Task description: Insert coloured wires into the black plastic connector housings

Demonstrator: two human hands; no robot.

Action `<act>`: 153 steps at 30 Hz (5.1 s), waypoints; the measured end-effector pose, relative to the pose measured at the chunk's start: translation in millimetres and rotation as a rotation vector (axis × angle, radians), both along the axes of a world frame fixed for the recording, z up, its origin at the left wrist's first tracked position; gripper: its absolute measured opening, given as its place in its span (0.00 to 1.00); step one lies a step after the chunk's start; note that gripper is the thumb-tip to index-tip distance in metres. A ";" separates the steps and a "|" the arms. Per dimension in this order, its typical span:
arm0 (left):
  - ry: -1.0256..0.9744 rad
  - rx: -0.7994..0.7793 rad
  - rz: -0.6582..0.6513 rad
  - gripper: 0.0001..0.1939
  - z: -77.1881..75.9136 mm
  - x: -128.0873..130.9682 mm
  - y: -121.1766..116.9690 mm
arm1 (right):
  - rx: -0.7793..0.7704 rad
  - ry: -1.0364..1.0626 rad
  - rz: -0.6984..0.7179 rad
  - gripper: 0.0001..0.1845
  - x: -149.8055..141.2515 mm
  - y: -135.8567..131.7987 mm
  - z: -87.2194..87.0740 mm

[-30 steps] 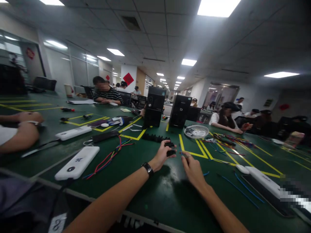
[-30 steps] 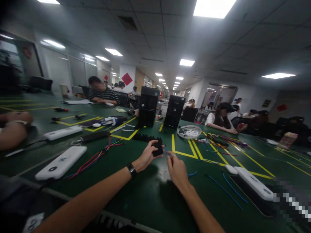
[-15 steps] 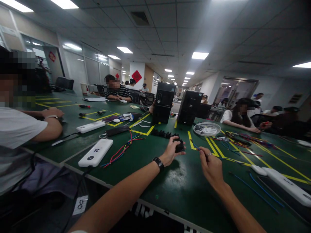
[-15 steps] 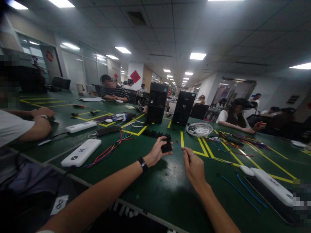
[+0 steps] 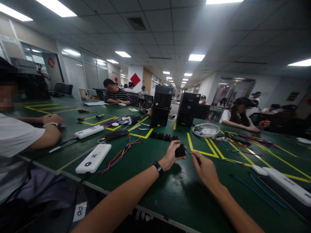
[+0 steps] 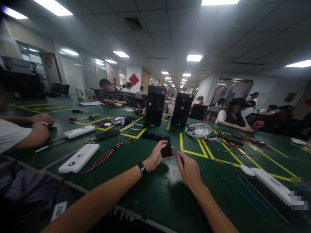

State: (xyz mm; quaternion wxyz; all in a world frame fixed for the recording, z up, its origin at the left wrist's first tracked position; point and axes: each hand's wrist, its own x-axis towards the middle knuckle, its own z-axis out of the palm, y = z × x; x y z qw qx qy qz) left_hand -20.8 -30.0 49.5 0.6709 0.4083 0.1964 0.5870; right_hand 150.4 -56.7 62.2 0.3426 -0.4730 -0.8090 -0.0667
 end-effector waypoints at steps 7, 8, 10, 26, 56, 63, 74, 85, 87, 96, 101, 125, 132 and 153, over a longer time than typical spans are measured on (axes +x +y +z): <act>-0.002 0.015 -0.016 0.16 -6.8 4.6 2.7 | 0.102 0.134 0.037 0.11 2.6 -7.3 7.0; -0.008 0.015 -0.019 0.17 -6.1 4.8 2.3 | 0.123 0.145 0.052 0.11 2.9 -8.6 8.0; -0.028 0.011 -0.020 0.17 -3.1 4.9 0.7 | 0.160 0.157 0.084 0.11 3.3 -10.3 9.3; -0.115 0.043 -0.041 0.15 16.1 7.5 -18.3 | 0.017 0.130 -0.009 0.13 -1.9 -10.7 10.2; 0.119 0.167 0.152 0.19 19.5 18.3 -31.6 | -0.043 0.114 0.034 0.13 -11.9 -18.1 9.6; 0.233 0.220 0.313 0.16 18.5 19.7 -30.4 | -0.069 0.128 0.073 0.12 -21.4 -21.5 5.8; 0.347 0.297 0.424 0.14 25.3 10.8 -27.9 | -0.111 0.172 0.186 0.11 -24.8 -28.8 10.4; 0.425 0.310 0.436 0.16 22.9 7.7 -24.3 | -0.366 0.398 0.228 0.18 -28.5 -24.9 0.0; 0.440 0.313 0.436 0.16 23.6 5.6 -23.2 | -0.330 0.430 0.219 0.18 -27.3 -25.9 3.8; 0.474 0.327 0.411 0.15 18.2 4.9 -19.1 | -0.321 0.414 0.229 0.17 -27.5 -23.0 2.1; 0.434 0.286 0.311 0.21 20.6 2.9 -20.4 | -0.340 0.427 0.244 0.18 -26.2 -24.1 2.0; 0.294 0.137 0.114 0.23 6.5 19.6 -29.6 | -0.480 0.794 0.492 0.20 -20.8 -14.5 10.1; 0.261 0.120 0.092 0.22 3.4 24.0 -33.1 | -0.493 0.881 0.513 0.17 -23.4 -13.9 4.6; 0.122 0.070 0.166 0.28 18.0 18.0 -18.1 | -0.392 0.855 0.258 0.22 -22.6 -4.6 -2.5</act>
